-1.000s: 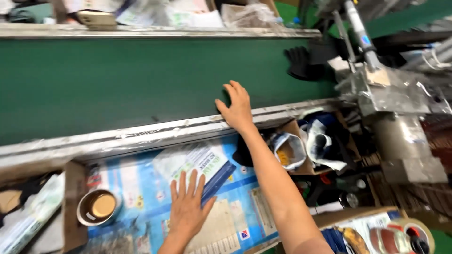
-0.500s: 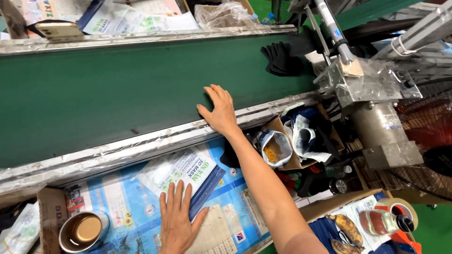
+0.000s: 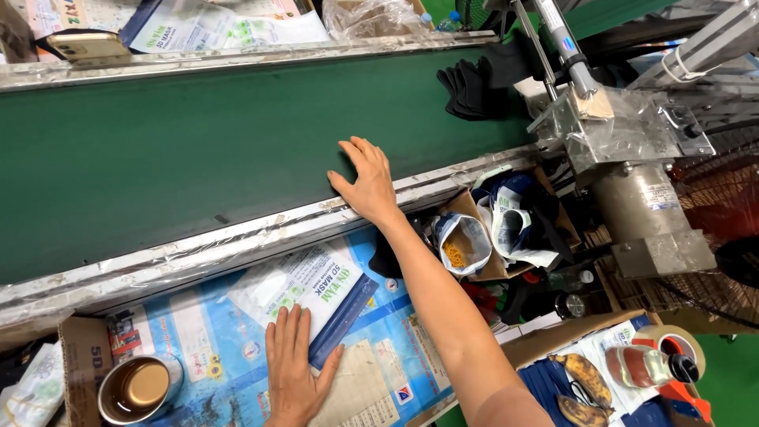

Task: The person is counting and packaging black 3D face masks into blue and white plastic pouches on a manufacturing line.

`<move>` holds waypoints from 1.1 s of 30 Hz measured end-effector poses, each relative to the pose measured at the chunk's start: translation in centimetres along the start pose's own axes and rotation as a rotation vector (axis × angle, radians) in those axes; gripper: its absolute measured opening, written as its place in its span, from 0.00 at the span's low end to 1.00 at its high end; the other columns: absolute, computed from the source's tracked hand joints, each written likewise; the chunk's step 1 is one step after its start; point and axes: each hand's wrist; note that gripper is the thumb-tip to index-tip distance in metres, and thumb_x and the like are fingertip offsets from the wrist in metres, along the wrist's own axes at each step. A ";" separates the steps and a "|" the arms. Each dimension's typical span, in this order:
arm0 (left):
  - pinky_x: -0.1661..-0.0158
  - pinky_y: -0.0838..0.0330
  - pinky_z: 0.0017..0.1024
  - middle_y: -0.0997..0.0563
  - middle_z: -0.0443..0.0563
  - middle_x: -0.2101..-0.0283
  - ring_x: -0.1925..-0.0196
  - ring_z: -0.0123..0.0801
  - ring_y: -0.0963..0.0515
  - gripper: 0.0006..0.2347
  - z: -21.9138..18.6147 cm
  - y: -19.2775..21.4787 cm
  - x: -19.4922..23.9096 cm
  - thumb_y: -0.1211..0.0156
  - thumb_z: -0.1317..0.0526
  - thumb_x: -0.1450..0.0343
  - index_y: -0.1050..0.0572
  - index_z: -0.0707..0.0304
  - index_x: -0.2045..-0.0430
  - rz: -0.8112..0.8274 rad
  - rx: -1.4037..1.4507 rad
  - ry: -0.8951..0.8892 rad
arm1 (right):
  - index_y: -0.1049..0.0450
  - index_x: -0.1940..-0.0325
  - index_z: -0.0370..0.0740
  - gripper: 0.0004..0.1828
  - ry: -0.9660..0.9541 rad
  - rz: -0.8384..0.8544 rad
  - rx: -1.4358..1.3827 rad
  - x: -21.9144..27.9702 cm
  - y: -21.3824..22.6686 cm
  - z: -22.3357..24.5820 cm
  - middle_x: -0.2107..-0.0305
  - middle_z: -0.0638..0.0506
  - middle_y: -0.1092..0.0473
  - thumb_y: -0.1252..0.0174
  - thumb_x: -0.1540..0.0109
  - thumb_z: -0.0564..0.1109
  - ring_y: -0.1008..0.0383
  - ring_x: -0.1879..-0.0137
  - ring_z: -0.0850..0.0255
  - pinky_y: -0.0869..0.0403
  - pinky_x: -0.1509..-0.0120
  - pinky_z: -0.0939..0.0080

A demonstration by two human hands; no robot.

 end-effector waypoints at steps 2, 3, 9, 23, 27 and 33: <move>0.30 0.58 0.56 0.38 0.70 0.32 0.25 0.59 0.46 0.34 0.0 0.0 -0.1 0.39 0.48 0.33 0.39 0.76 0.37 -0.005 0.004 0.001 | 0.30 0.35 0.37 0.33 0.004 -0.001 0.001 0.0 0.0 0.0 0.35 0.40 0.36 0.34 0.42 0.52 0.40 0.28 0.42 0.44 0.22 0.44; 0.30 0.58 0.56 0.37 0.70 0.32 0.26 0.59 0.46 0.34 0.0 0.0 -0.1 0.38 0.48 0.33 0.38 0.76 0.37 -0.010 0.010 0.004 | 0.30 0.35 0.37 0.33 0.009 0.001 0.002 0.0 0.0 0.0 0.35 0.40 0.36 0.34 0.42 0.52 0.40 0.28 0.42 0.44 0.22 0.44; 0.31 0.55 0.57 0.36 0.71 0.33 0.26 0.60 0.44 0.33 -0.3 0.4 -0.3 0.36 0.51 0.34 0.37 0.76 0.39 -0.044 0.043 0.025 | 0.30 0.34 0.37 0.34 0.055 -0.004 0.013 0.1 0.0 0.1 0.35 0.38 0.36 0.34 0.41 0.52 0.40 0.27 0.42 0.45 0.22 0.43; 0.32 0.50 0.58 0.34 0.75 0.35 0.28 0.63 0.40 0.34 1.2 -0.3 0.0 0.32 0.54 0.37 0.36 0.79 0.40 -0.126 0.139 0.027 | 0.47 0.24 0.48 0.57 -0.157 0.187 0.557 -10.0 3.0 -3.9 0.27 0.36 0.57 0.30 0.51 0.66 0.63 0.25 0.27 0.52 0.32 0.17; 0.33 0.50 0.59 0.34 0.78 0.36 0.28 0.66 0.40 0.33 1.3 -0.3 -0.1 0.32 0.54 0.36 0.36 0.81 0.41 -0.085 0.149 0.050 | 0.44 0.25 0.47 0.49 -0.400 0.208 0.406 -11.8 2.8 -9.9 0.32 0.37 0.46 0.33 0.47 0.61 0.46 0.29 0.33 0.39 0.32 0.28; 0.33 0.50 0.59 0.34 0.77 0.35 0.29 0.66 0.39 0.33 0.7 0.1 -0.5 0.32 0.56 0.36 0.36 0.81 0.40 -0.102 0.156 0.038 | 0.28 0.33 0.44 0.26 -0.071 0.145 0.499 -10.6 2.6 -12.7 0.50 0.41 0.24 0.38 0.37 0.43 0.24 0.46 0.41 0.25 0.44 0.42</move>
Point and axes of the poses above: each hand's wrist, its own x-axis away from the middle knuckle, its own y-axis out of the back of the hand, z = x × y
